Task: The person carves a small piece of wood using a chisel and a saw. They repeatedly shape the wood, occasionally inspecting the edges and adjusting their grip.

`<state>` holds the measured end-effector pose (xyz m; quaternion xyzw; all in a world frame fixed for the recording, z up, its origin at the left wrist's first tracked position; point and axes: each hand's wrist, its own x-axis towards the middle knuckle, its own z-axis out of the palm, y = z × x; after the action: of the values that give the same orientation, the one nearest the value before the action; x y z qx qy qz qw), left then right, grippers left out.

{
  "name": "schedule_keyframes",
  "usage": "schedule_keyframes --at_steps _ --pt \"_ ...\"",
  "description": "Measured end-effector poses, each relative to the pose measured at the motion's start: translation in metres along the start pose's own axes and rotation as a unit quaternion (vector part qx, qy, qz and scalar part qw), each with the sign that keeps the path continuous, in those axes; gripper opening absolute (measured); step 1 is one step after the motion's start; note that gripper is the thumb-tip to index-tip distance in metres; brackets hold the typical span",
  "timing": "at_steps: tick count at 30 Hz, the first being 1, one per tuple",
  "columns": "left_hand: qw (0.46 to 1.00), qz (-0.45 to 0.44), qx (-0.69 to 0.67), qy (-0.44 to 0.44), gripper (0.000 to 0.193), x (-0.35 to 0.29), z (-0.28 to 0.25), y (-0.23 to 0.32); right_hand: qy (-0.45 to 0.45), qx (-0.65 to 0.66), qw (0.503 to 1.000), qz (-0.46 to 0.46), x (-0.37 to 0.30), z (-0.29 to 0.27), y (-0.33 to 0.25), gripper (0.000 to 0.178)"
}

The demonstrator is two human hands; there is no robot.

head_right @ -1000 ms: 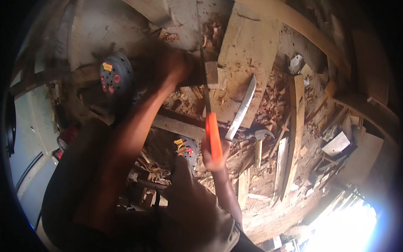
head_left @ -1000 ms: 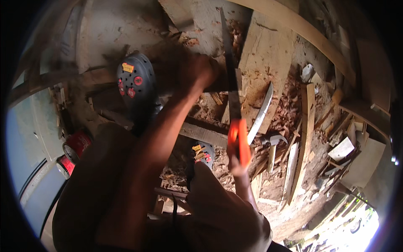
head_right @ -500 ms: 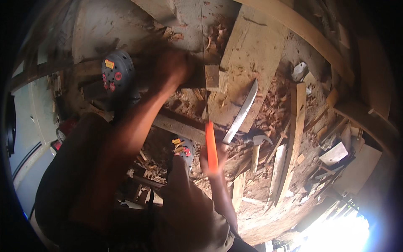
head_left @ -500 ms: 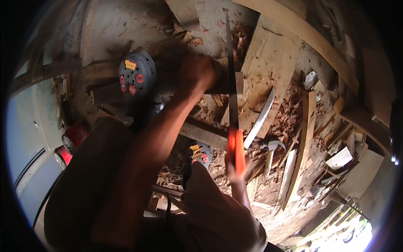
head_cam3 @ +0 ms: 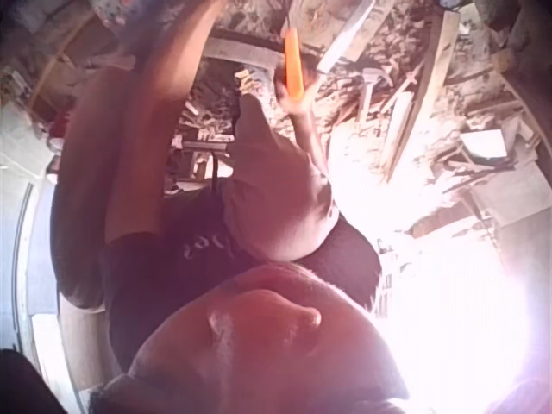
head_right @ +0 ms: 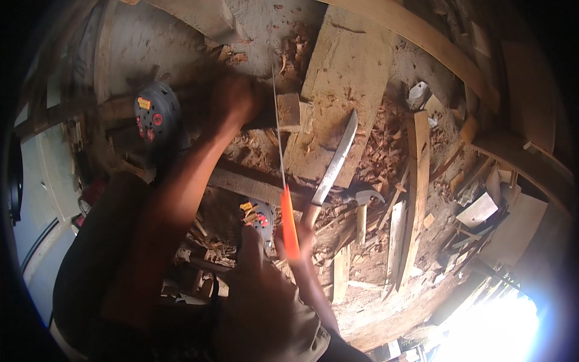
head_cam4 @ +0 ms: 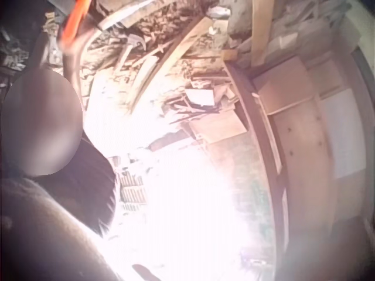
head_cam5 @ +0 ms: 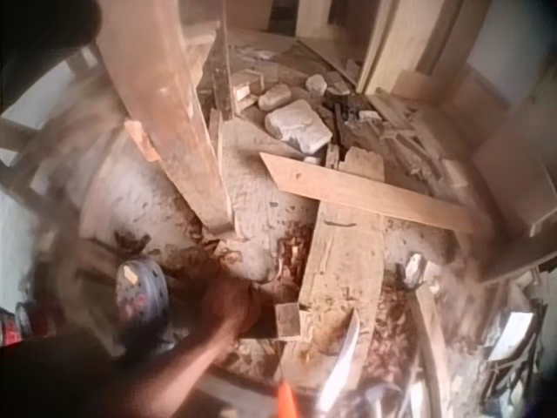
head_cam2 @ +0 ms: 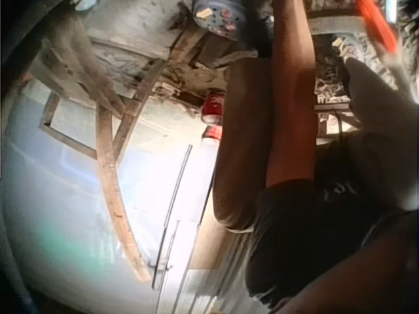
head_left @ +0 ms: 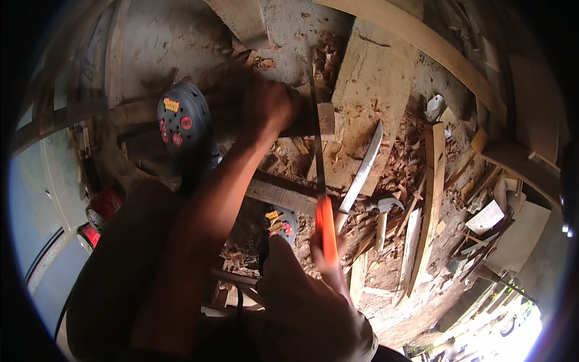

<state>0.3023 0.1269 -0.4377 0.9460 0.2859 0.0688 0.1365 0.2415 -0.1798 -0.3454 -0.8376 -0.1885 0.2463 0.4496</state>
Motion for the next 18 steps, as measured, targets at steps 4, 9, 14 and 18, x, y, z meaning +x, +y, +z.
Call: schedule_keyframes --at_steps 4,9,14,18 --pt "0.998 -0.064 -0.019 -0.004 0.028 0.002 -0.025 0.022 0.053 0.114 0.974 0.187 -0.030 -0.008 0.013 0.017" --pt "0.998 -0.048 -0.035 -0.007 0.020 -0.007 -0.016 0.010 -0.019 0.206 0.978 0.019 0.038 0.001 0.000 0.011" --pt "0.993 -0.016 -0.103 0.052 0.027 -0.008 -0.017 0.010 -0.013 0.090 0.996 0.019 -0.007 0.009 0.008 0.012" --pt "0.993 -0.099 -0.061 0.005 0.032 -0.002 -0.027 0.027 -0.018 0.071 0.994 0.085 -0.040 -0.009 0.016 0.010"
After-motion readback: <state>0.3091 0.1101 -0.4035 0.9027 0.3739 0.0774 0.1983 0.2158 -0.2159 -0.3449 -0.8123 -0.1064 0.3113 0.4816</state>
